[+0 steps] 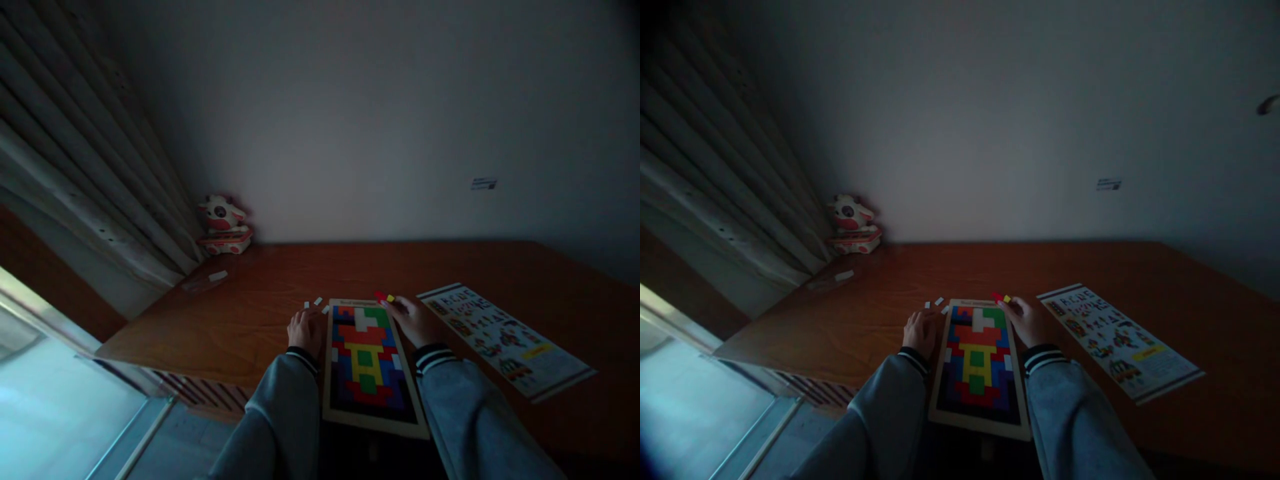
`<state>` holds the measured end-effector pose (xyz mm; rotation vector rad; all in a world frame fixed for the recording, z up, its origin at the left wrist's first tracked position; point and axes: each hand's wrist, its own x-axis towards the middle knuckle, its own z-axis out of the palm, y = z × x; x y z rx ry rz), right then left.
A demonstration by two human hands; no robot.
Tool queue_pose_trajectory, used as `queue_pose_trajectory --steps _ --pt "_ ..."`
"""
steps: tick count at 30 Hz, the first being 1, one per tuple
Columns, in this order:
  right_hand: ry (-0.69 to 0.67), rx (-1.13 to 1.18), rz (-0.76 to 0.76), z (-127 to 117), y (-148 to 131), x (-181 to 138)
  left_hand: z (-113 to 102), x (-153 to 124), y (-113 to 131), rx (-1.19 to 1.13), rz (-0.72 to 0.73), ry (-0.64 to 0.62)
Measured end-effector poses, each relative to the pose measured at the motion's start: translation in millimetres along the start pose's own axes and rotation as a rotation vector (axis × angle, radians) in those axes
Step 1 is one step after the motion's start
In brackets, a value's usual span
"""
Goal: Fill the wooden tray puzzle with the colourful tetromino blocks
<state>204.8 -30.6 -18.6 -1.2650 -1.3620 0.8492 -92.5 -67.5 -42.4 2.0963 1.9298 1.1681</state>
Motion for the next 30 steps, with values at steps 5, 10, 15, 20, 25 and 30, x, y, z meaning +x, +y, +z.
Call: queue_pose_trajectory --steps 5,10,15,20,25,30 --pt "-0.044 0.051 0.046 -2 2 -15 -7 -1 10 -0.033 0.065 -0.007" --pt "-0.076 0.103 0.063 -2 -4 -26 -9 3 20 -0.148 0.286 -0.003" --pt "-0.081 0.096 0.078 -1 -10 -30 1 12 24 -0.227 0.336 -0.025" --pt "-0.108 0.077 0.084 -2 -13 -29 14 26 28 -0.275 0.351 -0.043" --pt "-0.176 0.050 0.080 0 -15 -21 21 48 40 -0.323 0.399 -0.119" --pt "-0.286 0.026 0.068 7 -15 -10 25 65 51 -0.442 0.394 -0.293"
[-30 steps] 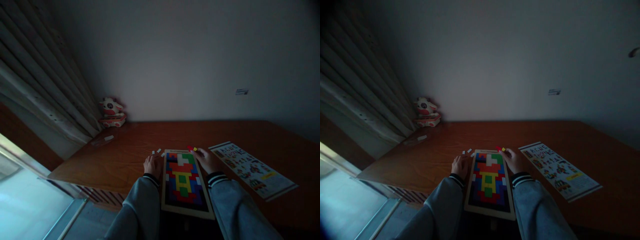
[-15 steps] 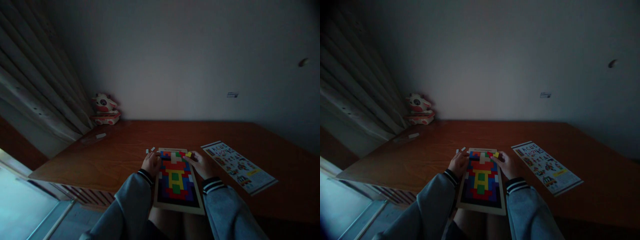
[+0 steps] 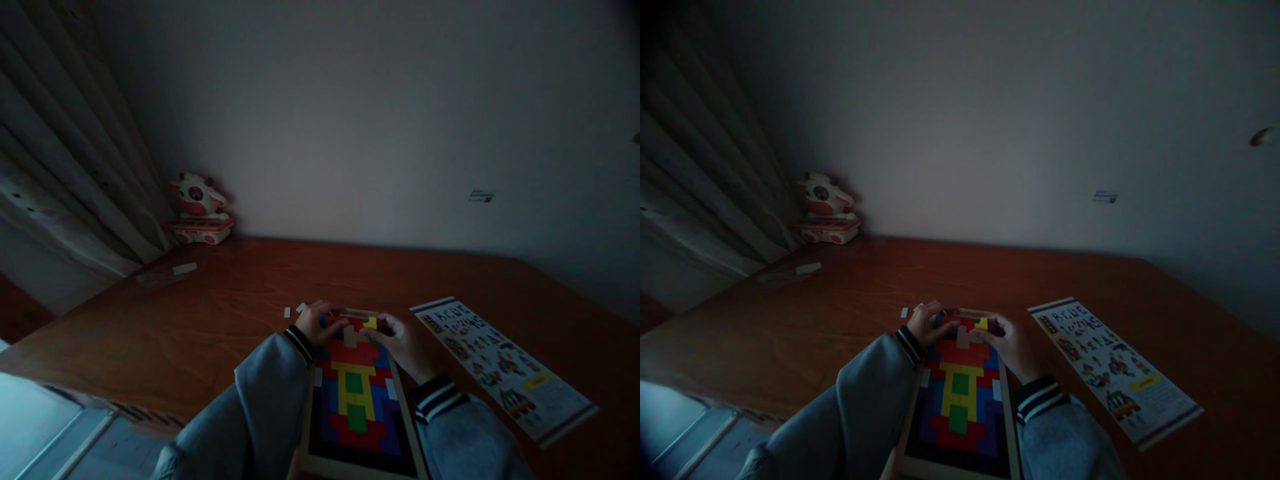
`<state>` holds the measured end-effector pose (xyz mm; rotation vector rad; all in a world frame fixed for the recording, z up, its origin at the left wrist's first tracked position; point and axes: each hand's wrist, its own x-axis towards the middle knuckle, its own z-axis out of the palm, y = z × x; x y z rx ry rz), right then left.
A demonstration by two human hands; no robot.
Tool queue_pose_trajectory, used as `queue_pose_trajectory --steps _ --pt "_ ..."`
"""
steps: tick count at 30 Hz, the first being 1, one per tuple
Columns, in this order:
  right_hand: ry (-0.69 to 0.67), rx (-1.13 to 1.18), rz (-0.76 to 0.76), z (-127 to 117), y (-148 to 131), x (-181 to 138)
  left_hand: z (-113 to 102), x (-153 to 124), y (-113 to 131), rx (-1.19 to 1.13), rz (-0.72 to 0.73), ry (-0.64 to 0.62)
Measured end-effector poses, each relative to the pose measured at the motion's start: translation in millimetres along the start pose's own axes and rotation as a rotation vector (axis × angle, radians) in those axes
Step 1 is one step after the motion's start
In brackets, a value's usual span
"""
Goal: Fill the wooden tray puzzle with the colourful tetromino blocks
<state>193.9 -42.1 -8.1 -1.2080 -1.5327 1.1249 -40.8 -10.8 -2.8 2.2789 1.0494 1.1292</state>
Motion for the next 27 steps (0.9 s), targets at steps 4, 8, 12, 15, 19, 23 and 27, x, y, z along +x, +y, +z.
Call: queue_pose_trajectory --steps 4,8,12,15,19,23,27 --pt "-0.049 -0.034 0.004 2 4 5 2 6 -5 -0.213 -0.033 -0.086" --pt "-0.029 -0.040 0.010 0 3 10 7 5 -8 -0.305 -0.098 -0.095" --pt "0.092 -0.048 -0.025 -3 0 23 12 4 -8 -0.404 -0.153 -0.092" --pt "0.108 -0.060 -0.057 -3 0 34 12 5 -8 -0.434 -0.112 -0.124" --pt "0.133 -0.102 -0.110 -2 2 38 5 11 -5 -0.341 0.061 -0.147" --pt "0.130 -0.150 -0.148 -3 2 32 -1 15 -3 -0.280 0.081 -0.107" --pt "0.048 -0.207 -0.163 -6 -1 23 -1 12 -4 -0.358 0.022 -0.184"
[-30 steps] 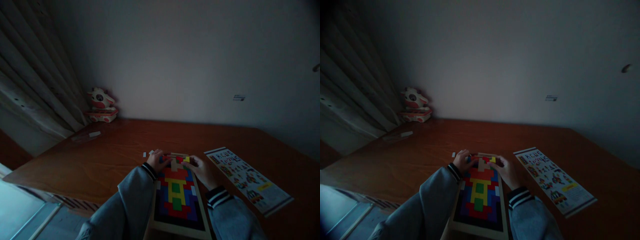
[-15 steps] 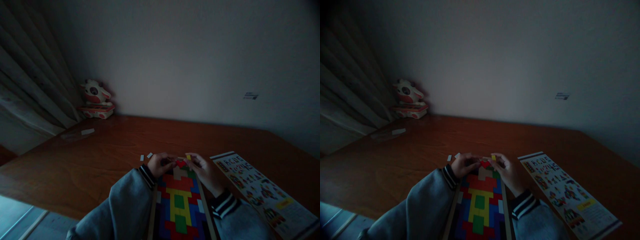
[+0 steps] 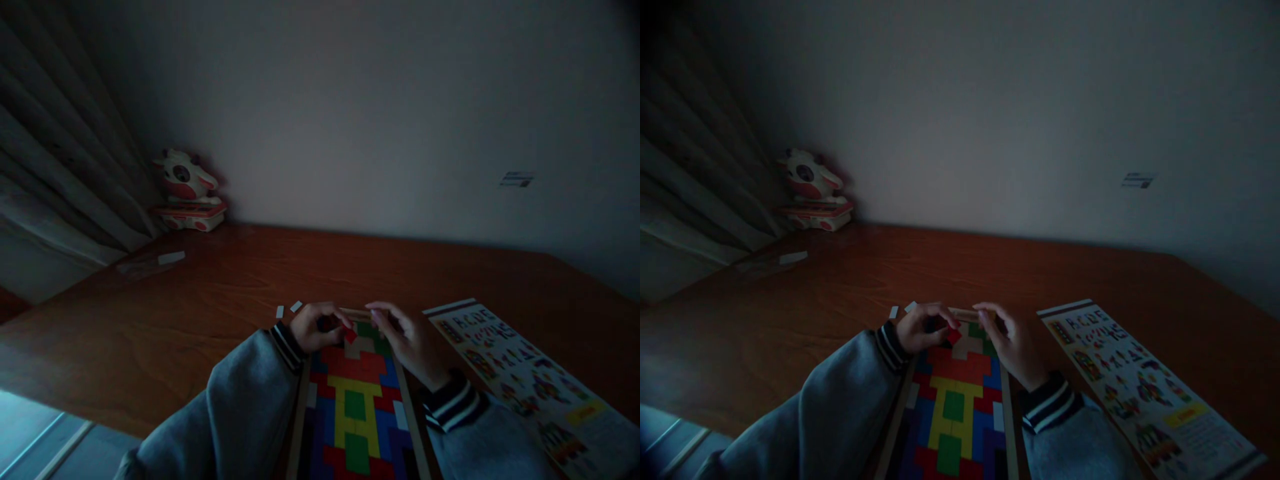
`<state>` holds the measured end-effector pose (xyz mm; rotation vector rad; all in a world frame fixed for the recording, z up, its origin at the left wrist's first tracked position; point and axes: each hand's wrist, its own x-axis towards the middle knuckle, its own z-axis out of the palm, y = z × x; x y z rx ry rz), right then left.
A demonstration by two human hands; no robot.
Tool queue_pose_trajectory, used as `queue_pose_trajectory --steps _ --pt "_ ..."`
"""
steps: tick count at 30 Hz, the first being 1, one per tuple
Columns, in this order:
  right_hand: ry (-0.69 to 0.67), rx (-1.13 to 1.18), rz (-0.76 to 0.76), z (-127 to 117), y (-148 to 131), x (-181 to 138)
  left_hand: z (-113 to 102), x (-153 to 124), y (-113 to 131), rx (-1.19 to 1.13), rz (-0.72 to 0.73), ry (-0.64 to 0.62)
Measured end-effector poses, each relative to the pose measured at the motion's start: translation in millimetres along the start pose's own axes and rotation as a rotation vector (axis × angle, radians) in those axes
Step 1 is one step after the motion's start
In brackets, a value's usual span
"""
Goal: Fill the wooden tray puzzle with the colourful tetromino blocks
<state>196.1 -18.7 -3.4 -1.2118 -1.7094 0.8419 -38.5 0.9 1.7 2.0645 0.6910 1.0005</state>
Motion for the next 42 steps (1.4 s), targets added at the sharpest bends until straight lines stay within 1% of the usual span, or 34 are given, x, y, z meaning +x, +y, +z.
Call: queue_pose_trajectory --steps 2,4,7,8,11,16,18,20,22,24,27,29,31,36,40,42 --pt "-0.047 -0.033 -0.002 0 -3 -3 -1 -3 1 -0.039 -0.037 -0.013" --pt "-0.077 -0.058 -0.027 1 -6 -4 -4 -4 4 -0.067 -0.042 -0.035" --pt "-0.133 -0.063 -0.100 4 -12 -4 -8 -5 10 -0.098 0.010 -0.122" --pt "-0.156 -0.066 -0.122 5 -14 -3 -8 -4 11 -0.089 0.033 -0.134" --pt "-0.209 -0.099 -0.139 6 -19 -2 -4 -3 12 -0.033 0.060 -0.092" --pt "-0.219 -0.167 -0.094 -1 -21 -2 9 -5 1 -0.115 -0.085 -0.050" --pt "-0.224 -0.187 -0.088 -4 -20 -3 9 -5 -1 -0.064 -0.116 -0.042" --pt "-0.227 -0.193 -0.080 -6 -18 -4 6 -4 1 0.082 -0.079 -0.026" --pt "-0.215 -0.208 -0.072 -6 -16 -5 2 -2 5 0.234 0.012 0.005" --pt "-0.193 -0.245 -0.074 -5 -14 -6 -1 -1 9 0.326 0.114 0.006" --pt "-0.189 -0.327 -0.124 -3 -12 -7 -3 -2 15 0.385 0.252 -0.099" --pt "-0.209 -0.381 -0.173 -3 -11 -7 -2 -5 16 0.397 0.309 -0.166" --pt "-0.224 -0.420 -0.214 -4 -9 -6 0 -8 16 0.392 0.326 -0.198" --pt "-0.227 -0.460 -0.261 -5 -3 -6 3 -12 14 0.399 0.301 -0.211" --pt "-0.181 -0.421 -0.249 -5 -4 -5 2 -12 12 0.457 0.328 -0.259" --pt "-0.129 -0.368 -0.216 -7 -6 -4 1 -11 12 0.493 0.357 -0.274"
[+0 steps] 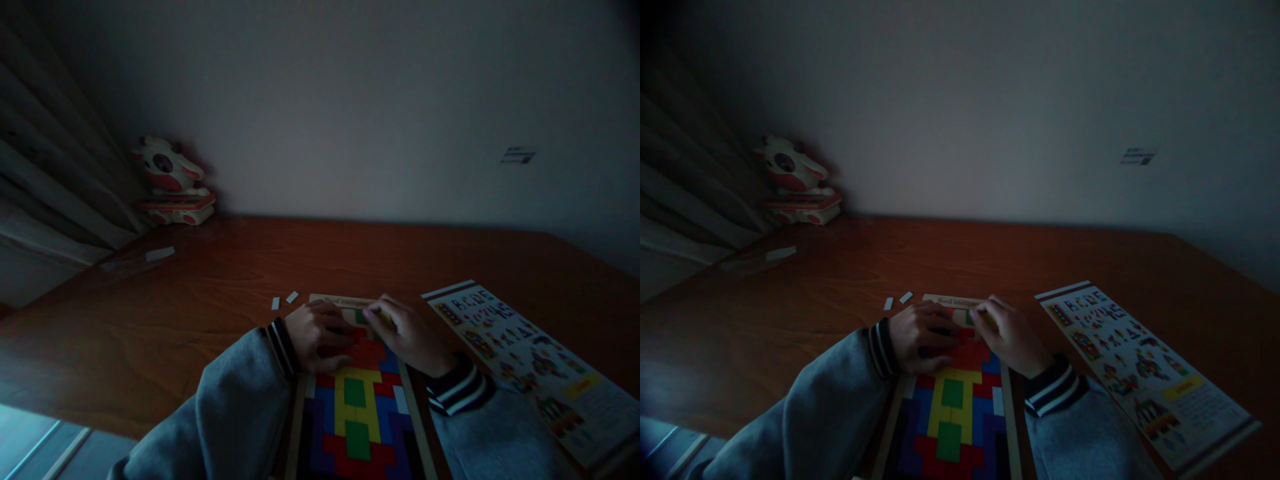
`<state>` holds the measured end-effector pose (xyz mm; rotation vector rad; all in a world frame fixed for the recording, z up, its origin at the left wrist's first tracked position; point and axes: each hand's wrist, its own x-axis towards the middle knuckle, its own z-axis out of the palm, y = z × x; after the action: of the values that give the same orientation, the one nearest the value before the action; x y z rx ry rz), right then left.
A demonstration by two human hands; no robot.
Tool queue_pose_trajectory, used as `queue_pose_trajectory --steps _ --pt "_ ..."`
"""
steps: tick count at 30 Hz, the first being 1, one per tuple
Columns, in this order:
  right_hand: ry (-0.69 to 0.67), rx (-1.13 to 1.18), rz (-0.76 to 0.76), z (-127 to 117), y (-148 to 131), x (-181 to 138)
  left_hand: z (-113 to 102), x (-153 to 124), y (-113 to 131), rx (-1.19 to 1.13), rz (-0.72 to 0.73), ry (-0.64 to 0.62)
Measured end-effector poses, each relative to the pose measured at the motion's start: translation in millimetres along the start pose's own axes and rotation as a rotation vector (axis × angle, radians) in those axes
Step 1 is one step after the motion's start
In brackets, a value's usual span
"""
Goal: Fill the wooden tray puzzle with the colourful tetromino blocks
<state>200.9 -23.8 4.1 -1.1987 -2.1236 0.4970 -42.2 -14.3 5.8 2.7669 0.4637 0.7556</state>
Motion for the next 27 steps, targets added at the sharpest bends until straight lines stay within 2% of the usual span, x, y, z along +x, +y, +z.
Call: queue_pose_trajectory --steps 6,11,14,19,27 --pt "0.194 0.072 0.122 -4 9 2 -1 1 -3 0.110 0.106 0.014" --pt "0.227 0.183 0.267 3 18 2 -2 2 -1 0.109 0.099 -0.004" --pt "0.242 0.223 0.301 6 19 2 -3 2 1 0.093 0.086 -0.003" --pt "0.201 0.152 0.266 3 12 2 -2 3 1 0.080 0.101 0.025" --pt "0.070 0.103 0.082 1 8 1 -1 3 3 0.073 0.076 -0.020"
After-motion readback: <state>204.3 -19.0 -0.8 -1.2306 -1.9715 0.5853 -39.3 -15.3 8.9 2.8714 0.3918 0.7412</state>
